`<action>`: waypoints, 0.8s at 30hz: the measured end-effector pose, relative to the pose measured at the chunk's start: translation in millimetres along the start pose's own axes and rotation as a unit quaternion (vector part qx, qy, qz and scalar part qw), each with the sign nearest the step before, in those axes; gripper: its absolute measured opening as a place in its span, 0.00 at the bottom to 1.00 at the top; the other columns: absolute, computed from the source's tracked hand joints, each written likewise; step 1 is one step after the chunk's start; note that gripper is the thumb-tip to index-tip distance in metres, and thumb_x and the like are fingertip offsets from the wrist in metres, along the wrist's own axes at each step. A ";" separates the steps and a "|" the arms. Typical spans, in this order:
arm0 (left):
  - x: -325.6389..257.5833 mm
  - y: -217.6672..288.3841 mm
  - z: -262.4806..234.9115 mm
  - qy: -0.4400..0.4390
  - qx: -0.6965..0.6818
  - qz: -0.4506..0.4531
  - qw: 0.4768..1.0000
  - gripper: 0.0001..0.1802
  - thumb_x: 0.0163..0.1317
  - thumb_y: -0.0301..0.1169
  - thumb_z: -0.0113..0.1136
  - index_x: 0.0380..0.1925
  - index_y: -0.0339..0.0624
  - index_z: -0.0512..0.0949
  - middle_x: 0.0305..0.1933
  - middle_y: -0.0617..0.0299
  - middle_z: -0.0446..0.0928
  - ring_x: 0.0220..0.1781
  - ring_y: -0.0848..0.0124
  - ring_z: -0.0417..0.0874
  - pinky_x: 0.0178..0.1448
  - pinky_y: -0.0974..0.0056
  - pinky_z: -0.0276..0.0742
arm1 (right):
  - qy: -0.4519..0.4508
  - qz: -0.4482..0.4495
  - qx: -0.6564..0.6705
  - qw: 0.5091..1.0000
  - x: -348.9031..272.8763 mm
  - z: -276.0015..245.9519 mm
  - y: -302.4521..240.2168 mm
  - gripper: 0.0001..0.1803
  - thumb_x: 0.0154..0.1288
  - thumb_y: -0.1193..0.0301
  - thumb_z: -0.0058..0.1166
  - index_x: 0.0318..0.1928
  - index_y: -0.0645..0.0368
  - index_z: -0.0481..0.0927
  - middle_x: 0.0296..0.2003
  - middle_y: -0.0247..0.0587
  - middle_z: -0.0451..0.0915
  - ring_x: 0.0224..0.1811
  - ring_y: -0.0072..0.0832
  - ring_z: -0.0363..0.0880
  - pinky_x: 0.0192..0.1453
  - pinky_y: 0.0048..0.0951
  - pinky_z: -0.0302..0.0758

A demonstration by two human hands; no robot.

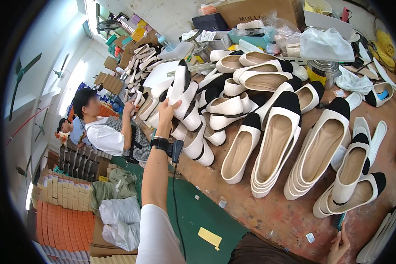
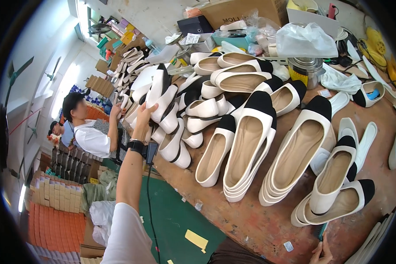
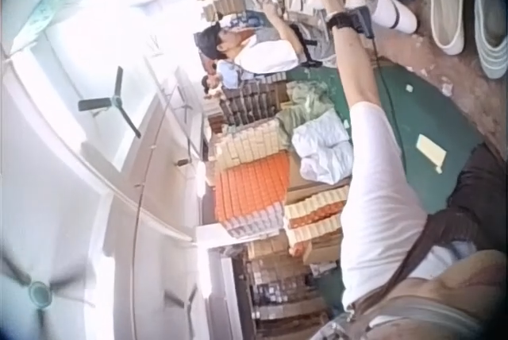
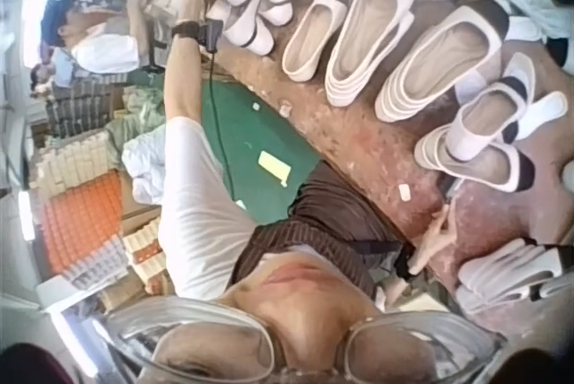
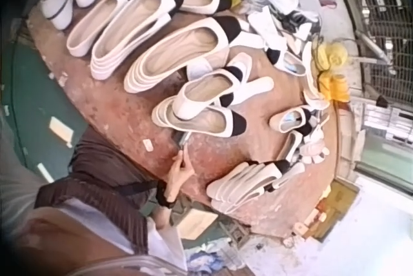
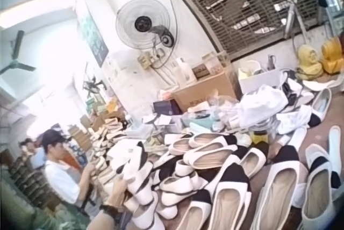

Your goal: Applying adhesive labels or protective strips to the soles of finished shoes.

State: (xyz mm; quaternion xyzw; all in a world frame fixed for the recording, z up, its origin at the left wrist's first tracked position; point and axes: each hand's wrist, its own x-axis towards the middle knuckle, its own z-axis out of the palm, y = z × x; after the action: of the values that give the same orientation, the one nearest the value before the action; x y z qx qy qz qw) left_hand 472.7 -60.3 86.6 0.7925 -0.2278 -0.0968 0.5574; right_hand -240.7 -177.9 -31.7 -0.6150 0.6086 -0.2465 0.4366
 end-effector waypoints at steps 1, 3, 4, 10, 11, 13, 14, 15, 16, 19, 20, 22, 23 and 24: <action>-1.6 -1.2 1.2 -0.002 0.005 0.001 1.000 0.19 0.59 0.23 0.64 0.51 0.33 0.78 0.46 0.59 0.83 0.44 0.69 0.83 0.52 0.66 0.77 | -0.001 0.004 0.003 1.000 -0.1 0.7 0.0 0.15 0.70 0.71 0.56 0.54 0.65 0.82 0.21 0.33 0.76 0.23 0.20 0.69 0.30 0.26 0.68; -8.9 -7.3 -3.0 -0.017 -0.109 -0.012 0.994 0.21 0.60 0.24 0.64 0.54 0.34 0.76 0.49 0.57 0.82 0.48 0.69 0.82 0.56 0.66 0.75 | 0.021 -0.017 -0.002 1.000 0.6 1.1 3.8 0.14 0.70 0.72 0.57 0.51 0.67 0.83 0.20 0.35 0.77 0.23 0.21 0.70 0.30 0.27 0.70; -9.6 -12.1 -8.2 -0.018 -0.112 -0.018 0.993 0.21 0.61 0.24 0.64 0.55 0.35 0.75 0.52 0.57 0.81 0.51 0.68 0.81 0.59 0.65 0.74 | 0.032 -0.028 -0.006 0.999 1.0 1.5 5.3 0.13 0.69 0.72 0.57 0.49 0.68 0.83 0.20 0.35 0.78 0.23 0.21 0.71 0.30 0.28 0.70; -2.6 -39.7 -46.2 -0.006 -0.216 0.006 0.976 0.23 0.65 0.27 0.60 0.60 0.36 0.70 0.58 0.54 0.77 0.59 0.63 0.78 0.64 0.58 0.73 | 0.019 -0.037 -0.016 0.999 2.1 2.4 4.1 0.13 0.69 0.72 0.58 0.48 0.69 0.84 0.19 0.38 0.78 0.22 0.23 0.71 0.29 0.29 0.71; -3.6 -44.1 -50.4 -0.008 -0.238 0.005 0.971 0.23 0.66 0.27 0.60 0.60 0.37 0.69 0.59 0.54 0.76 0.60 0.61 0.78 0.65 0.56 0.73 | 0.017 -0.034 -0.015 0.999 1.9 3.0 6.1 0.13 0.69 0.72 0.58 0.48 0.69 0.84 0.19 0.38 0.78 0.22 0.23 0.71 0.29 0.29 0.71; -7.5 -50.0 -31.9 -0.018 -0.270 -0.013 0.962 0.24 0.66 0.29 0.60 0.61 0.38 0.69 0.59 0.55 0.76 0.61 0.60 0.77 0.65 0.54 0.73 | 0.030 -0.044 -0.018 0.998 2.1 3.8 10.5 0.13 0.69 0.72 0.58 0.47 0.69 0.84 0.18 0.38 0.78 0.21 0.23 0.71 0.28 0.30 0.70; -9.9 -51.1 -22.3 -0.023 -0.300 -0.028 0.953 0.24 0.66 0.30 0.59 0.61 0.39 0.69 0.60 0.55 0.76 0.62 0.59 0.77 0.66 0.51 0.72 | 0.033 -0.041 -0.021 0.998 1.5 4.3 8.2 0.13 0.69 0.72 0.58 0.47 0.69 0.84 0.18 0.38 0.78 0.21 0.23 0.71 0.28 0.30 0.70; -12.4 -54.1 -25.1 -0.023 -0.298 -0.029 0.954 0.24 0.66 0.30 0.59 0.61 0.39 0.69 0.60 0.55 0.76 0.62 0.59 0.77 0.66 0.51 0.72 | 0.035 -0.041 -0.023 0.998 1.5 3.8 3.3 0.13 0.68 0.72 0.58 0.47 0.69 0.84 0.18 0.38 0.78 0.21 0.23 0.71 0.28 0.30 0.70; -14.5 -57.8 -27.1 0.005 -0.324 -0.049 0.945 0.24 0.67 0.31 0.58 0.62 0.39 0.68 0.61 0.56 0.76 0.62 0.58 0.76 0.66 0.50 0.71 | 0.036 -0.041 -0.025 0.998 1.3 3.7 1.1 0.12 0.68 0.72 0.58 0.46 0.70 0.84 0.18 0.38 0.78 0.20 0.23 0.71 0.28 0.30 0.71; -21.1 -69.6 -35.7 0.031 -0.366 -0.067 0.928 0.24 0.69 0.36 0.56 0.63 0.40 0.68 0.62 0.55 0.75 0.64 0.57 0.75 0.68 0.47 0.69 | 0.028 -0.047 -0.025 0.998 1.6 3.7 4.0 0.12 0.68 0.73 0.58 0.47 0.70 0.84 0.18 0.38 0.78 0.20 0.23 0.71 0.28 0.30 0.70; -22.6 -72.1 -40.8 0.013 -0.397 -0.073 0.915 0.24 0.69 0.35 0.56 0.62 0.40 0.68 0.62 0.55 0.75 0.62 0.58 0.77 0.67 0.48 0.71 | 0.026 -0.045 -0.024 0.998 2.0 4.1 4.5 0.12 0.68 0.73 0.58 0.47 0.70 0.84 0.18 0.38 0.78 0.20 0.23 0.71 0.28 0.30 0.70; -26.0 -71.2 -36.3 -0.005 -0.423 -0.088 0.902 0.23 0.69 0.34 0.56 0.61 0.39 0.68 0.59 0.54 0.77 0.59 0.59 0.79 0.65 0.50 0.74 | 0.027 -0.038 -0.023 0.999 1.9 4.5 5.5 0.13 0.69 0.73 0.57 0.48 0.70 0.83 0.19 0.38 0.77 0.21 0.23 0.71 0.28 0.29 0.70; -25.2 -69.2 -34.3 -0.005 -0.421 -0.091 0.902 0.23 0.69 0.34 0.56 0.61 0.39 0.68 0.59 0.54 0.77 0.59 0.59 0.79 0.65 0.50 0.74 | 0.025 -0.036 -0.024 0.999 2.6 5.5 5.7 0.13 0.69 0.73 0.57 0.48 0.70 0.83 0.19 0.38 0.77 0.21 0.23 0.71 0.28 0.29 0.70; -24.2 -61.7 -23.9 0.025 -0.360 -0.065 0.930 0.23 0.70 0.33 0.56 0.62 0.39 0.68 0.58 0.54 0.77 0.58 0.60 0.79 0.64 0.52 0.74 | 0.032 -0.044 -0.022 0.998 3.2 5.3 5.1 0.13 0.69 0.74 0.57 0.49 0.70 0.83 0.19 0.38 0.77 0.21 0.23 0.70 0.28 0.29 0.70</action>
State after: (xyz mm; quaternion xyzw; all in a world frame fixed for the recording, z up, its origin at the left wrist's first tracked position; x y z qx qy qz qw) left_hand 476.8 -11.8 35.5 0.5541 -0.1119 -0.1881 0.8032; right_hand -238.5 -179.1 -39.3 -0.6426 0.5995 -0.2719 0.3921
